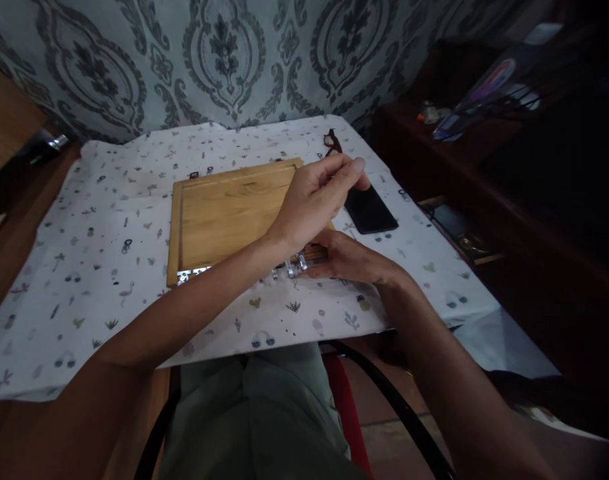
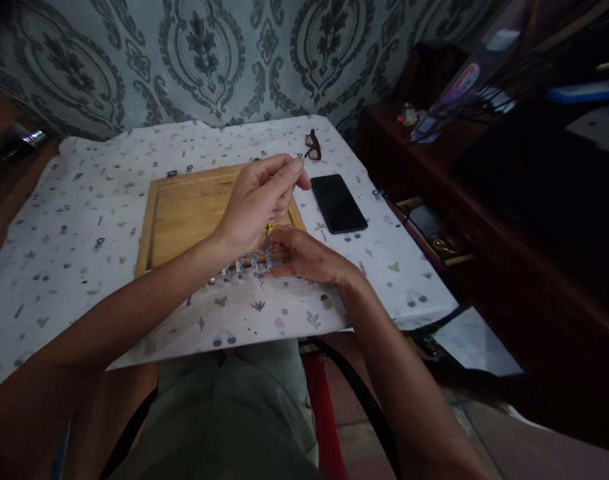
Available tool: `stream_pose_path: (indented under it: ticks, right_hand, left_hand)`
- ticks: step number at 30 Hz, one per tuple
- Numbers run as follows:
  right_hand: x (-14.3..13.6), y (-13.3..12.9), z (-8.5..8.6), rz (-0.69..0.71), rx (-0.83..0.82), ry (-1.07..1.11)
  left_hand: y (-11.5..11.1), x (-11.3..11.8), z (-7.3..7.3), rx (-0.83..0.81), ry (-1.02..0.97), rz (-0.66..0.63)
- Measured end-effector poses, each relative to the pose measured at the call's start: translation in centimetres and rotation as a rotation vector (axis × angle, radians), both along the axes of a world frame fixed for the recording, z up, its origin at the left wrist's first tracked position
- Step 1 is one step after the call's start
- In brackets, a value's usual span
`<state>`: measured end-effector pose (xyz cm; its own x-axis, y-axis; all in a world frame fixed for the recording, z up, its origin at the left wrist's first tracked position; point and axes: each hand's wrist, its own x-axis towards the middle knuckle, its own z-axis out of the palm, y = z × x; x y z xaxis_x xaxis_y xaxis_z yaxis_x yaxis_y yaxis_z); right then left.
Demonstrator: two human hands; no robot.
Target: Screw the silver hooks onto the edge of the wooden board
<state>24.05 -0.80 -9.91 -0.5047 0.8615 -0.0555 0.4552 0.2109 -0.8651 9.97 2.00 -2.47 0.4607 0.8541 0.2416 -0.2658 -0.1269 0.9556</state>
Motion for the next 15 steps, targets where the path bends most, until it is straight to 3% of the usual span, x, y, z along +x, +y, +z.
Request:
stream_pose_path:
  ticks: [8,10,15]
  right_hand:
    - [0.1,-0.2,0.2,0.006,-0.003,0.008]
    - [0.1,-0.2,0.2,0.011,0.013,-0.001]
    - [0.1,-0.1,0.2,0.015,0.041,-0.011]
  left_hand:
    - [1.0,-0.3,0.4,-0.029,0.012,-0.176]
    - [0.8,-0.3,0.4,-0.015,0.011,-0.135]
    - [-0.2,0.0,0.4,0.050,0.020,0.120]
